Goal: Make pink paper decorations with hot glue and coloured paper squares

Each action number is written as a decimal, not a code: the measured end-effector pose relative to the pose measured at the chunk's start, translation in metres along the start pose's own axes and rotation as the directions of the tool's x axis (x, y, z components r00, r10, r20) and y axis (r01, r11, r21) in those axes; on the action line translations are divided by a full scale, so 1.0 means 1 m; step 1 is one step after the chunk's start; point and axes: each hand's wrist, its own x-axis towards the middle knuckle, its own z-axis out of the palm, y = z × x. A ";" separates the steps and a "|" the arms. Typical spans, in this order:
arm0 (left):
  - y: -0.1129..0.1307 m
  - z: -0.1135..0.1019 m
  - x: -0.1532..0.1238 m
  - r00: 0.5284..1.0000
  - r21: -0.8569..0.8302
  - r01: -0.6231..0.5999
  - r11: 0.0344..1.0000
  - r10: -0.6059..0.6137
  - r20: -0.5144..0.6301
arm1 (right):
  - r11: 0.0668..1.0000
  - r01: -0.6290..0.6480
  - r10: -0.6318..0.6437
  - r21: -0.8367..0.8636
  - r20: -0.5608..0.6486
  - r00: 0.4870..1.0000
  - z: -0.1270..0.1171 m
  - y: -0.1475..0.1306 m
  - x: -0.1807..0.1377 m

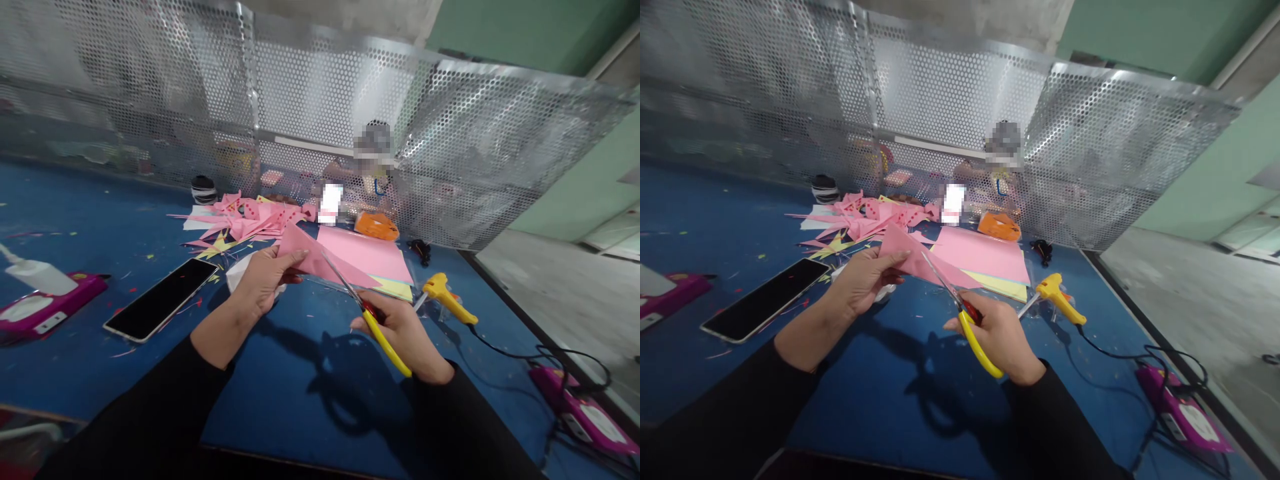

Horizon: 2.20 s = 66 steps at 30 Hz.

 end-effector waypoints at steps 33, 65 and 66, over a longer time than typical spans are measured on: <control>-0.007 0.001 -0.002 0.999 0.079 -0.025 0.997 0.021 0.048 | 0.990 0.027 -0.026 -0.137 0.004 1.000 0.000 0.001 -0.001; -0.005 0.001 -0.001 0.999 0.072 -0.015 0.997 0.011 0.051 | 0.988 0.007 -0.004 -0.156 0.017 1.000 0.001 0.000 -0.002; -0.006 0.000 -0.001 0.998 0.076 -0.014 0.997 0.010 0.055 | 0.986 0.014 -0.012 -0.164 0.013 1.000 0.001 0.000 -0.002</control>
